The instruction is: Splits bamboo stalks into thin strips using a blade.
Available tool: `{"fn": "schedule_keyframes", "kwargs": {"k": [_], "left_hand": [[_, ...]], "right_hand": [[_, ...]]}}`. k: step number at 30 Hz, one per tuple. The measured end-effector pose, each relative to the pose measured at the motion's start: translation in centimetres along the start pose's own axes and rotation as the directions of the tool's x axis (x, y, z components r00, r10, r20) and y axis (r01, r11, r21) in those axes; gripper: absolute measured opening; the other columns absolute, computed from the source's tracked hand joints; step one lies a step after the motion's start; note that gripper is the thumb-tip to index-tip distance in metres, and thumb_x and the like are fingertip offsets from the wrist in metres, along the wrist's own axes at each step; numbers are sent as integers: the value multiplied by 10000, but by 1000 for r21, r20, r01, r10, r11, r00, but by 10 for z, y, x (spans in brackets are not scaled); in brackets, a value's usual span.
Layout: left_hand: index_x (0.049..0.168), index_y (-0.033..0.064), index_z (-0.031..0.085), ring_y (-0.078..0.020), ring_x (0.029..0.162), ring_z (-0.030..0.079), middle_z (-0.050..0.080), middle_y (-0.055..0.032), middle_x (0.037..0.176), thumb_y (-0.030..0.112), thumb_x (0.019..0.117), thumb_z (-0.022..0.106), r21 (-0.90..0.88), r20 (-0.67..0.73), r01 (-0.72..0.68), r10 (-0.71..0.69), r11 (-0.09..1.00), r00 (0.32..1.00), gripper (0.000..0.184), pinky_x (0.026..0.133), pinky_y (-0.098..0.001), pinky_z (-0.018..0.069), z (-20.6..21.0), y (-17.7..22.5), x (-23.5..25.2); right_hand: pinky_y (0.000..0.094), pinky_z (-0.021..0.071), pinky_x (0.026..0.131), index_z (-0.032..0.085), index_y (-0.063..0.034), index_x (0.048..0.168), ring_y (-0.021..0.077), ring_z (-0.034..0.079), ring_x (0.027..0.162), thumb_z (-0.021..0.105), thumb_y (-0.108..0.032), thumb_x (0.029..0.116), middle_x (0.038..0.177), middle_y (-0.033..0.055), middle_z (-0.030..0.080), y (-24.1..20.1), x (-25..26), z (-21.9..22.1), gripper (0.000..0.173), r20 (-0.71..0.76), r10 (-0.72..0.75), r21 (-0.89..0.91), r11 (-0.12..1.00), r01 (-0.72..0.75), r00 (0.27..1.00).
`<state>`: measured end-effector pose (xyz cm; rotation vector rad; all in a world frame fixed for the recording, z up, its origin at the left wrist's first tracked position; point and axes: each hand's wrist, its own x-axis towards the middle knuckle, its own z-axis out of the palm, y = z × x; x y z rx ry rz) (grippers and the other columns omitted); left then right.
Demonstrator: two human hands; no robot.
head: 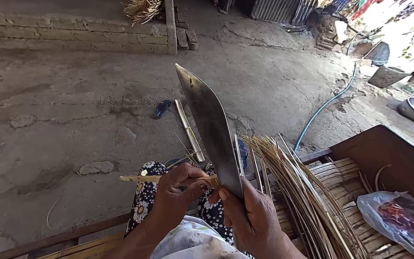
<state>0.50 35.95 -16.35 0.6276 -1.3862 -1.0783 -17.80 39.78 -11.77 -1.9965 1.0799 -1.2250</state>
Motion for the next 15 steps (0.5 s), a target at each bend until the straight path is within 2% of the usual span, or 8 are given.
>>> {"fn": "schedule_keyframes", "kwargs": {"k": [6,15], "left_hand": [[1048,139,740,-10,899,667,708,64,973,300,966,701,2,11,-24,24,1000,1000,185,807,-176,574,1,1,-3],[1047,178,749,-11,919,644,712,79,959,337,966,700,60,-16,-29,30,998,999,185,870,-203,524,4,-1,-8]], "right_hand": [[133,504,506,544,-33,1122,-20,585,556,465,-169,1080,866,12,725,3,-2,2,162,25,-18,31,999,17,1000],[138,524,510,529,-13,1129,-14,589,549,507,-134,1048,832,14,700,0,-6,6,148,5,42,7,999,-42,999]]}}
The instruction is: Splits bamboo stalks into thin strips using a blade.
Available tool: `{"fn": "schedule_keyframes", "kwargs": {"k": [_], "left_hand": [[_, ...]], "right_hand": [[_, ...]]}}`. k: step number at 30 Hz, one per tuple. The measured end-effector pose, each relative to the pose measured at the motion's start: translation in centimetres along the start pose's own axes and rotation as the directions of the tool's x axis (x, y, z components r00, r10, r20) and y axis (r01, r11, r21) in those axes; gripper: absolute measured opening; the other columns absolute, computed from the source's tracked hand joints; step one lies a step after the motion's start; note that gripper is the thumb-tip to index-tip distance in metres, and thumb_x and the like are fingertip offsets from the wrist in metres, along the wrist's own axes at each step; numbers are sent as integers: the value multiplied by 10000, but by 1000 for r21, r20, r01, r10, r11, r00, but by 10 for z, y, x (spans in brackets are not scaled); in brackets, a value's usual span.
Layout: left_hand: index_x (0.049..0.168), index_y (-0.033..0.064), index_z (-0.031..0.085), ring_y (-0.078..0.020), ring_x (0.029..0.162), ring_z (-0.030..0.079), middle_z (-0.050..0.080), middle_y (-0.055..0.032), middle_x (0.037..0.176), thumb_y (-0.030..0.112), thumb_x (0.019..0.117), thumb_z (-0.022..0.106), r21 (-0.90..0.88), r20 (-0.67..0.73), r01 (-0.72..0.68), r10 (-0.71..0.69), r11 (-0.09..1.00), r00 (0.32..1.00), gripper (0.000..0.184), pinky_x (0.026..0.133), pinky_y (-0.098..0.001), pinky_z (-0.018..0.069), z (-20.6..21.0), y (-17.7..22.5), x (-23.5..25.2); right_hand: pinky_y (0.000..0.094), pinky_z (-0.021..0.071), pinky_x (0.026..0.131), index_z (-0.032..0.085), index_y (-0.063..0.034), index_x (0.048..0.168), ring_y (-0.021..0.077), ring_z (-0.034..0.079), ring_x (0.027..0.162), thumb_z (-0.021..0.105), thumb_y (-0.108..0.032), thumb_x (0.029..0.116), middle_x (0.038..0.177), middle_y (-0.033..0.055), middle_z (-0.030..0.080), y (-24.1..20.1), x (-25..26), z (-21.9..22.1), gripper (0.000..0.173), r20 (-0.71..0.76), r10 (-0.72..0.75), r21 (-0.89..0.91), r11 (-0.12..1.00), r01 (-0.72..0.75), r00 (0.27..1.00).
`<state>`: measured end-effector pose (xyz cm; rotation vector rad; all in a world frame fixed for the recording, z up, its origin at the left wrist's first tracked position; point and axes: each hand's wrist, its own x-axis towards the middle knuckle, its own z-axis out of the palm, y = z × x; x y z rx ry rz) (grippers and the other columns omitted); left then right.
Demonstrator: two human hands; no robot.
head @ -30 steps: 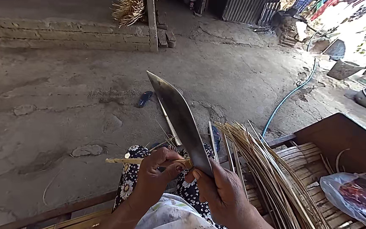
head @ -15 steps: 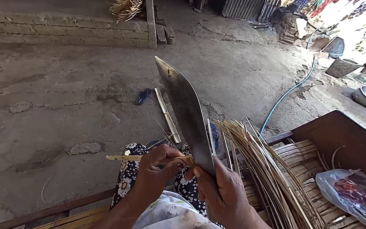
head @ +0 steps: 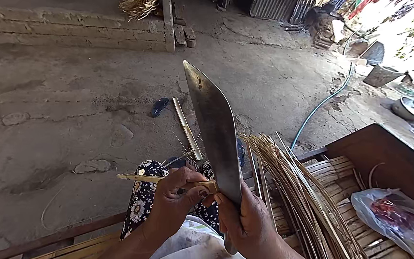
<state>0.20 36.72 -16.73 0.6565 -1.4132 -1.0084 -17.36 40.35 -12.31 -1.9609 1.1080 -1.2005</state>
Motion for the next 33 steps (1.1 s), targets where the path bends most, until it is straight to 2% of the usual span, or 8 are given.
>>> {"fn": "schedule_keyframes", "kwargs": {"k": [11,14,16,19,22,26,30,33], "left_hand": [[1044,193,740,4,881,642,726,89,946,363,964,694,33,-4,-6,6,999,1000,193,930,-257,477,5,-4,-5],[1035,195,740,-2,913,650,733,90,960,373,953,702,30,-9,21,-21,999,1000,199,940,-261,474,7,-5,-3],[1031,183,748,-32,943,673,738,67,984,335,916,752,-21,-48,51,-52,998,997,191,887,-223,545,9,-4,-2],[1026,161,731,-29,950,682,723,59,989,247,909,770,-85,-53,23,-28,996,998,150,857,-204,584,13,-4,2],[979,107,727,-6,913,679,729,50,963,211,909,770,-42,-68,15,-18,999,998,133,854,-224,574,15,-7,4],[972,62,736,-14,931,659,727,30,959,171,901,772,-43,-45,76,-78,996,996,135,894,-247,534,15,-2,6],[962,13,715,-18,879,686,729,5,950,110,888,779,-109,-44,133,-138,985,989,138,828,-218,579,13,1,11],[956,-14,697,-39,856,696,718,-13,949,40,898,754,-187,-23,111,-117,976,993,97,792,-222,606,9,4,17]], "right_hand": [[163,524,469,558,-9,1173,-8,564,493,562,-135,1010,708,-14,610,-12,6,-12,206,110,176,-40,984,-173,978],[163,513,498,575,-13,1165,15,580,528,567,-151,989,698,5,623,-11,7,-13,223,72,90,-291,955,-65,993],[186,492,499,591,-34,1137,56,571,531,557,-159,974,680,14,606,-13,9,-14,208,50,31,-429,903,-7,998],[160,509,460,597,-46,1134,-17,573,502,564,-132,1002,778,-26,697,-11,14,-26,161,154,170,-179,974,-142,973],[232,530,464,627,-8,1101,41,593,498,577,-171,976,716,6,668,-7,14,-21,211,87,147,-317,942,-113,985],[179,507,440,579,-36,1182,-27,565,489,560,-90,967,771,-74,694,-15,23,-29,222,182,329,-234,930,-284,927],[289,532,462,603,20,1167,91,597,484,572,-132,937,701,25,656,-13,24,-18,278,88,232,-425,888,-174,969],[187,503,420,565,-49,1198,-11,557,463,562,-155,961,750,-64,673,-10,34,-19,260,152,244,-309,932,-188,958]]}}
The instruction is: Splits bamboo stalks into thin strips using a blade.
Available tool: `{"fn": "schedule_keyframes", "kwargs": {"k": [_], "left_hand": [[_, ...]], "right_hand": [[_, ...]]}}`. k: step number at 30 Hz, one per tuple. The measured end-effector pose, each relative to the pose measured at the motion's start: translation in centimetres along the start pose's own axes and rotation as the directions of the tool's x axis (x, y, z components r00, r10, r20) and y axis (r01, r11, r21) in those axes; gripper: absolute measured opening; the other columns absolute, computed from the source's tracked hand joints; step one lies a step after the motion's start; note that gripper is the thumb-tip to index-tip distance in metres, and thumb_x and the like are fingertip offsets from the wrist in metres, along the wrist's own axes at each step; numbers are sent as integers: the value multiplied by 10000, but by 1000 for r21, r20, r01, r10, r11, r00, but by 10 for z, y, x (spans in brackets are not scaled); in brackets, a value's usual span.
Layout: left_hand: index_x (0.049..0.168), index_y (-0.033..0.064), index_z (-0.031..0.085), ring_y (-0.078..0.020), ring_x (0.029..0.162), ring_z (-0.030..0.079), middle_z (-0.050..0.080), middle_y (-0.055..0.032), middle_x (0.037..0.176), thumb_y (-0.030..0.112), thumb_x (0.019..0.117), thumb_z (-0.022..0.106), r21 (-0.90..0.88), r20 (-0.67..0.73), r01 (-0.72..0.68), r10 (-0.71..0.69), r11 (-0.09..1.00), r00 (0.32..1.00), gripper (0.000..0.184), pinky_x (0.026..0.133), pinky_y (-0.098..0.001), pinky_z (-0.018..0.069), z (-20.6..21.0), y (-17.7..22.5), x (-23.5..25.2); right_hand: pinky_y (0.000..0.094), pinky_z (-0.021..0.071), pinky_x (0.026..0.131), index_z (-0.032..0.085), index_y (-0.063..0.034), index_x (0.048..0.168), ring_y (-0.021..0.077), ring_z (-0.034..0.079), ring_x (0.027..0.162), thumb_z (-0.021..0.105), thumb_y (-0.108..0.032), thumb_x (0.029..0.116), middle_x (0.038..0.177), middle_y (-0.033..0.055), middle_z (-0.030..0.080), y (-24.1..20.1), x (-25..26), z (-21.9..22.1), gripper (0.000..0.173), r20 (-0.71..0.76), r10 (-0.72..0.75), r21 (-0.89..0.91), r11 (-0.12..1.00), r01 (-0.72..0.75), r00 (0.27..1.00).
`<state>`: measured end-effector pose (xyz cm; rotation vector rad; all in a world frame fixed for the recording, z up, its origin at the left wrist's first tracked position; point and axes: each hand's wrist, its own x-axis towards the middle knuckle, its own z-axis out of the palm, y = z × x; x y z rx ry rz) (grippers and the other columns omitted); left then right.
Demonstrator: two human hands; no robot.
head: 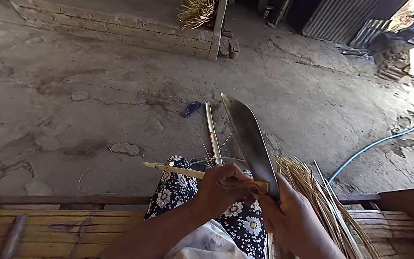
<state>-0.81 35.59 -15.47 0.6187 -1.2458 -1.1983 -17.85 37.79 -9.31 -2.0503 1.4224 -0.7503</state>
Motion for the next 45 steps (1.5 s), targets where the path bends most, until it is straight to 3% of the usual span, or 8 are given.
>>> {"fn": "schedule_keyframes", "kwargs": {"k": [5,8,11,14,19,24,39,45], "left_hand": [[1057,1,679,-47,804,686,716,1,910,62,874,774,106,-95,62,-52,992,994,215,753,-224,594,-5,14,16],[1449,44,465,-16,804,621,640,46,934,402,821,830,389,-20,34,-29,920,999,810,735,-195,551,-16,35,23],[1044,115,594,42,606,561,586,104,705,559,802,795,524,18,-68,69,849,997,544,534,-150,487,-19,71,30],[884,110,649,3,567,533,579,66,690,300,953,730,399,21,-261,275,879,961,217,497,-156,470,-25,92,39],[852,154,635,17,588,523,551,90,709,297,990,683,282,-12,-390,410,876,912,205,518,-137,473,-39,109,41],[923,176,713,-128,768,714,704,46,813,368,1027,609,266,-71,-413,445,871,893,241,793,-344,636,-79,128,52],[705,226,532,-70,523,564,522,88,577,377,1121,275,329,-310,-320,422,888,852,512,569,-239,561,-155,160,57],[914,186,612,-23,444,461,506,120,561,391,1118,212,451,-163,-374,487,810,858,494,435,-187,428,-132,139,109]], "right_hand": [[397,517,478,619,13,1121,220,628,530,558,-130,930,679,87,632,-9,21,13,246,-190,-171,-311,945,106,967],[179,513,462,610,-92,1100,0,583,516,604,-161,965,727,-68,633,-22,35,4,152,-118,-100,113,987,113,988],[159,532,496,652,-134,1042,-3,595,548,636,-70,976,758,-54,677,-35,40,14,94,-26,-161,788,604,119,987],[198,550,514,644,-103,998,33,592,536,620,0,964,706,-4,646,-60,45,40,110,-183,-198,909,339,242,963],[201,536,497,620,-34,977,60,577,521,636,38,953,714,63,632,-86,55,54,77,-250,-229,922,242,304,941],[188,516,471,622,-9,979,48,582,531,656,4,952,806,73,688,-63,52,61,46,-191,-203,913,322,249,960],[211,479,383,656,-119,1004,61,553,420,664,-40,883,722,38,719,63,9,14,145,-182,273,851,524,13,945],[194,503,383,621,-150,1160,35,567,464,715,-253,938,853,-50,713,55,28,-22,263,-309,95,534,841,90,946]]}}
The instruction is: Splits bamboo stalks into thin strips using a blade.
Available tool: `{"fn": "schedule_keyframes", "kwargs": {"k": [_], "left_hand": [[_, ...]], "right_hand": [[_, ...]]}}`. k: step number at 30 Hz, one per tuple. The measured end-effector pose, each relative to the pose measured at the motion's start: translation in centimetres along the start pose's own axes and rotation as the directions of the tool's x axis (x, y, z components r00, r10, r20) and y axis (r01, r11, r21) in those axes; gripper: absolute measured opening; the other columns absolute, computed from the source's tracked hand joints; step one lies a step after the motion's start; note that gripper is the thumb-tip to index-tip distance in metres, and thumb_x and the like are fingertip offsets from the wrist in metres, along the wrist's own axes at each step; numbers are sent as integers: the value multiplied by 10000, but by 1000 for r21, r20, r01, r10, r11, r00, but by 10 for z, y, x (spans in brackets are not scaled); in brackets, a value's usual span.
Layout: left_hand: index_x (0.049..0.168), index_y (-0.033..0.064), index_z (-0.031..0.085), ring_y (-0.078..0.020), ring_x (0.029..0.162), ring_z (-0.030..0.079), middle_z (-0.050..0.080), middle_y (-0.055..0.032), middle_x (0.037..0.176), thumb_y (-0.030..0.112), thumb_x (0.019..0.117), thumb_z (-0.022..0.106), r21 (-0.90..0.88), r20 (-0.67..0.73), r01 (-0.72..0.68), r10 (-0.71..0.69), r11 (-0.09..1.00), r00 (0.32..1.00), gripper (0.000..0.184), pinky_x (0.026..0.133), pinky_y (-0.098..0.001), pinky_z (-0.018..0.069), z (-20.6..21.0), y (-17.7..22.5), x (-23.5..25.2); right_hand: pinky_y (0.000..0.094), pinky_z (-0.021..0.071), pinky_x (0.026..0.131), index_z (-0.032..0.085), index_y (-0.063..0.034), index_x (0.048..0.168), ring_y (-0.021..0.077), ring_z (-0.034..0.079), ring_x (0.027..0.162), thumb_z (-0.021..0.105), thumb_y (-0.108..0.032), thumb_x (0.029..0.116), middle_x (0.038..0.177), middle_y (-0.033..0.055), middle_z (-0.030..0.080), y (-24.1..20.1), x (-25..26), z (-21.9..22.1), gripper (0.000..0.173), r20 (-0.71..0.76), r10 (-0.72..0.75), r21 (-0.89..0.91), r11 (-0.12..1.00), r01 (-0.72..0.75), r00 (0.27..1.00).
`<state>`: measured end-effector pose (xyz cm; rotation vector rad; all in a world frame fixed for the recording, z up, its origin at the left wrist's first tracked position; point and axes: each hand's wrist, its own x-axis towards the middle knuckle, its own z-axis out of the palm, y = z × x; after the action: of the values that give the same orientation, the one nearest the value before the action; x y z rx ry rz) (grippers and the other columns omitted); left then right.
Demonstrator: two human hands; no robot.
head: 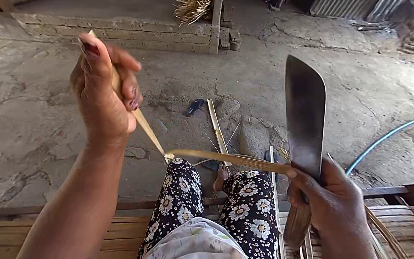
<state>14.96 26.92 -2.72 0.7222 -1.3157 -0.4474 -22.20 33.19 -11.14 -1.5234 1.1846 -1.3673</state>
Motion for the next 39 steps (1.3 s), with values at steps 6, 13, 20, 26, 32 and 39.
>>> {"fn": "schedule_keyframes", "kwargs": {"k": [6,13,20,26,32,39], "left_hand": [[784,176,545,-28,473,510,543,89,586,385,1126,135,-82,-90,92,-99,992,991,573,467,-187,474,53,-56,25],[762,180,548,-28,444,450,467,103,533,340,1123,285,-110,-326,202,-227,973,918,475,464,-191,428,82,-163,-1],[808,203,581,-13,454,443,461,105,564,415,1110,356,-117,-296,294,-316,948,901,432,460,-158,410,81,-219,-42],[762,212,556,-16,428,469,522,107,564,377,1112,295,-158,-377,282,-322,946,868,467,435,-183,448,51,-253,-67],[685,205,527,-16,388,412,473,97,507,430,1115,213,-128,-436,245,-277,961,857,578,394,-176,387,16,-253,-65],[700,183,517,-30,391,419,461,85,508,437,1116,184,-156,-461,209,-258,966,849,590,399,-182,401,15,-251,-65]], "right_hand": [[309,533,449,603,0,1183,87,592,518,596,-323,1030,827,39,698,8,1,20,358,-42,-124,-513,854,86,991],[358,523,552,648,-33,986,175,604,605,526,-323,1035,745,72,617,69,30,51,319,87,63,-725,688,20,994],[568,534,922,630,7,1208,378,681,1065,524,-189,1037,1114,223,688,158,88,133,281,294,711,-806,544,-234,639],[600,515,984,575,-30,1357,400,640,1207,434,-195,1071,1275,234,655,246,86,221,359,395,788,-837,521,-170,472],[594,542,889,532,-84,1366,412,693,1093,288,-349,1130,1147,224,702,308,49,243,430,406,770,-851,515,-105,493],[573,567,798,609,-28,1249,404,729,960,353,-330,1113,1006,220,723,293,57,261,418,448,617,-760,644,-89,647]]}}
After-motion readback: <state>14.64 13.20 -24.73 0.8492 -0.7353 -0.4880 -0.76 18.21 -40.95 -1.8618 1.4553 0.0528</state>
